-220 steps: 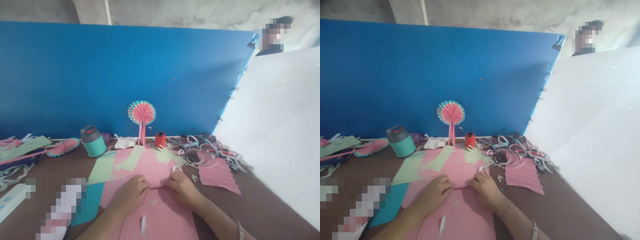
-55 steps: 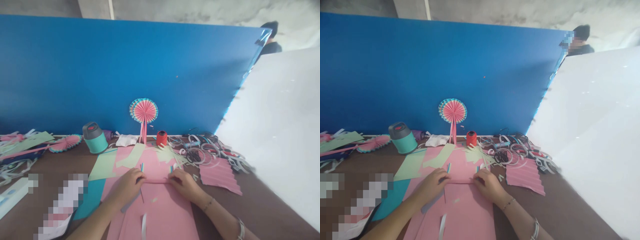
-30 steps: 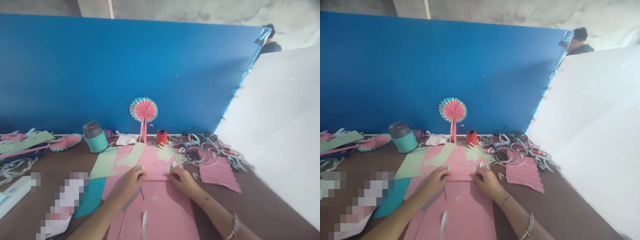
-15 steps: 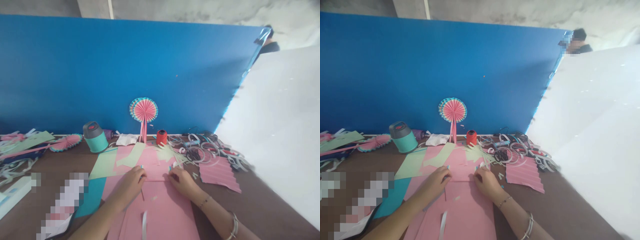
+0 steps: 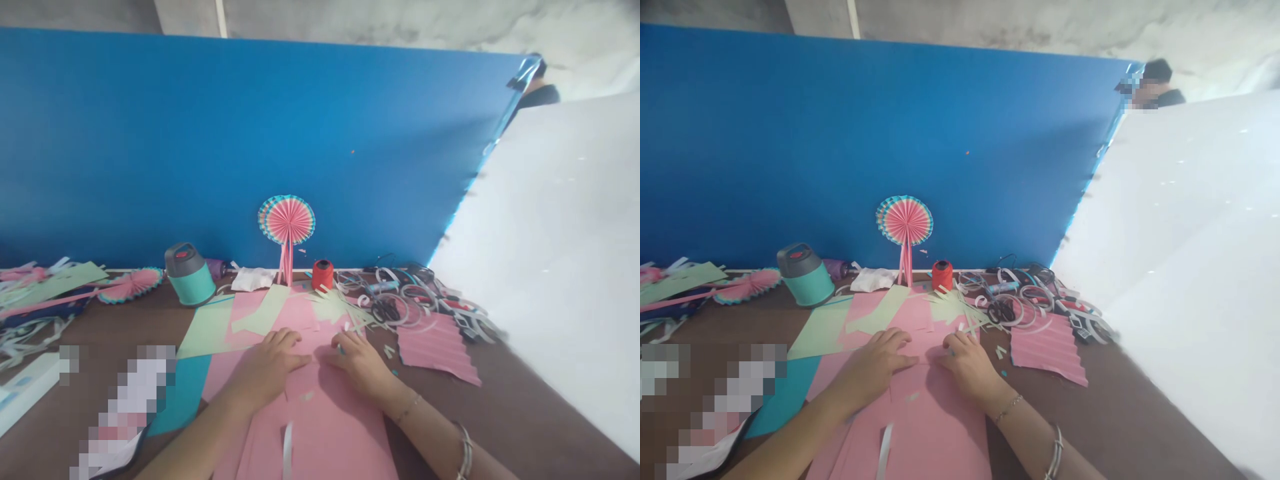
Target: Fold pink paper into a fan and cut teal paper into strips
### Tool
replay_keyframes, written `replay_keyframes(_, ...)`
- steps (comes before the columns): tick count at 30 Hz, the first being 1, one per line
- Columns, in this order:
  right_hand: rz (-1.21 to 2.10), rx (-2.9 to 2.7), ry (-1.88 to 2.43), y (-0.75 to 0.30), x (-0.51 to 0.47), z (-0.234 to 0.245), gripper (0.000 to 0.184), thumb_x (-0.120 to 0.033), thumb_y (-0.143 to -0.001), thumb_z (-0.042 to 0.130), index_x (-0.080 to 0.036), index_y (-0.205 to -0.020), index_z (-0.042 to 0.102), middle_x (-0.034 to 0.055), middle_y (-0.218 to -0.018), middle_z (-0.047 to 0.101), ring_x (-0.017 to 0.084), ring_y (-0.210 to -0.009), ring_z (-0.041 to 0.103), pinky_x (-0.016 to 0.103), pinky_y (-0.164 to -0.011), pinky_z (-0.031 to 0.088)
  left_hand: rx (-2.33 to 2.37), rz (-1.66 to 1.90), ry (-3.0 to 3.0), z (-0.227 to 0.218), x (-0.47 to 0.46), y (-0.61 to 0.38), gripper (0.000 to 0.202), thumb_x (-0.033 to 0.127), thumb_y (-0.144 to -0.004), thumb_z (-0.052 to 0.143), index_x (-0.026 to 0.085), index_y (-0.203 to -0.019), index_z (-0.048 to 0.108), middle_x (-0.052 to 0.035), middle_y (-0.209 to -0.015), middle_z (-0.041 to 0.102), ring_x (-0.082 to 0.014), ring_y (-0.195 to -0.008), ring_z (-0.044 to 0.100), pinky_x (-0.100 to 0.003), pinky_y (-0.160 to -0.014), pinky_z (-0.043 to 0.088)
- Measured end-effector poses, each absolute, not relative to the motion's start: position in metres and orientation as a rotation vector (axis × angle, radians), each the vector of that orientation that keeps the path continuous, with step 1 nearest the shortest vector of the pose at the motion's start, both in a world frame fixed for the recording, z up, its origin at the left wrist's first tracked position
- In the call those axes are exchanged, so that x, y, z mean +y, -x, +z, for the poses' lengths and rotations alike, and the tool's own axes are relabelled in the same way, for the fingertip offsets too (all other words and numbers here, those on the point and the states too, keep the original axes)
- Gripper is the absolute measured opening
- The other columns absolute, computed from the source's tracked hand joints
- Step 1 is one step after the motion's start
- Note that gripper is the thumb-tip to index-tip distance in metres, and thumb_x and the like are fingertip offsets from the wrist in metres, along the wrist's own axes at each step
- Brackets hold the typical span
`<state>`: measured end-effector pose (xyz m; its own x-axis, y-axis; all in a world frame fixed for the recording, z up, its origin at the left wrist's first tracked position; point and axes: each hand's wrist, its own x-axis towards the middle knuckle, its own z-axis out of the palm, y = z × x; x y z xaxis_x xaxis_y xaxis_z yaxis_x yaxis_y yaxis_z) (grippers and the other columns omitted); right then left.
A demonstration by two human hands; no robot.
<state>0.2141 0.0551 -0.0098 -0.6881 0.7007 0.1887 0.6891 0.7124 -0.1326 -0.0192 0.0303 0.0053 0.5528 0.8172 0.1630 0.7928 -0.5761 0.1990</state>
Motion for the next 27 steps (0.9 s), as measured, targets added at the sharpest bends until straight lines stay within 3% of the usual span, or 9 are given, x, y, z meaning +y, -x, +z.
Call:
replay_keyframes(5,0.098,-2.675,1.132,-0.22,0.054,0.001,0.029,-0.007,-0.076,0.051,-0.026,-0.087,0.069,0.0052,-0.095,0.057,0.02,-0.091,0.045,0.033,-0.077,0.031,1.464,0.466,-2.602,0.006,0.033,0.035,0.042,0.003,-0.076,0.044,0.034,-0.087,0.071,-0.0025,-0.109,0.055,-0.0212,-0.1,0.045,-0.036,-0.082,0.038)
replay_keyframes(9,0.097,-2.65,1.137,-0.223,0.051,0.003,0.025,-0.009,-0.074,0.051,-0.024,-0.084,0.069,0.0053,-0.087,0.059,0.019,-0.087,0.047,0.033,-0.076,0.033,1.444,0.697,-2.46,-0.005,0.04,0.044,0.044,-0.003,-0.066,0.04,0.028,-0.069,0.071,-0.0026,-0.106,0.058,-0.0198,-0.101,0.047,-0.036,-0.085,0.039)
replay_keyframes(13,0.129,-2.555,1.103,-0.225,0.053,-0.001,0.027,-0.011,-0.077,0.05,-0.024,-0.095,0.066,0.0052,-0.084,0.061,0.019,-0.082,0.052,0.033,-0.075,0.036,1.512,1.21,-2.091,-0.008,0.042,0.039,0.044,0.004,-0.069,0.034,0.022,-0.093,0.067,-0.0061,-0.1,0.058,-0.0187,-0.097,0.052,-0.033,-0.084,0.043)
replay_keyframes(15,0.227,-2.403,1.077,-0.224,0.054,-0.003,0.027,-0.012,-0.079,0.048,-0.021,-0.097,0.065,0.0059,-0.085,0.061,0.018,-0.08,0.055,0.031,-0.073,0.04,1.596,1.328,-1.892,-0.005,0.04,0.034,0.033,0.012,-0.074,0.037,0.019,-0.092,0.064,-0.0059,-0.092,0.06,-0.0192,-0.09,0.055,-0.032,-0.078,0.045)
replay_keyframes(18,0.351,-2.164,0.987,-0.219,0.054,-0.004,0.024,-0.015,-0.082,0.045,-0.019,-0.098,0.062,0.0065,-0.084,0.061,0.016,-0.077,0.057,0.028,-0.072,0.045,1.567,1.181,-1.703,-0.001,0.035,0.024,0.022,0.026,-0.079,0.044,0.017,-0.08,0.064,-0.0034,-0.077,0.064,-0.0187,-0.077,0.058,-0.029,-0.071,0.046)
replay_keyframes(20,0.364,-2.11,0.906,-0.215,0.053,-0.006,0.023,-0.015,-0.083,0.045,-0.019,-0.1,0.061,0.0062,-0.083,0.061,0.015,-0.076,0.058,0.027,-0.07,0.047,1.45,1.063,-1.583,0.0,0.032,0.016,0.026,0.034,-0.08,0.048,0.015,-0.083,0.065,-0.0043,-0.081,0.068,-0.0194,-0.078,0.06,-0.029,-0.07,0.047)
replay_keyframes(24,0.245,-2.271,0.828,-0.209,0.046,-0.007,0.029,-0.013,-0.084,0.045,-0.02,-0.11,0.057,0.0078,-0.088,0.06,0.016,-0.079,0.057,0.027,-0.069,0.046,1.165,1.083,-1.409,0.001,0.028,0.001,0.031,0.036,-0.076,0.056,0.014,-0.096,0.064,-0.0074,-0.094,0.069,-0.0216,-0.087,0.062,-0.03,-0.075,0.048)
replay_keyframes(27,0.087,-2.471,0.821,-0.206,0.04,-0.004,0.033,-0.011,-0.084,0.043,-0.019,-0.115,0.053,0.0085,-0.089,0.06,0.017,-0.077,0.056,0.028,-0.067,0.044,1.174,1.15,-1.368,0.002,0.027,-0.004,0.03,0.037,-0.075,0.057,0.014,-0.091,0.065,-0.0067,-0.088,0.07,-0.0214,-0.081,0.063,-0.029,-0.072,0.049)
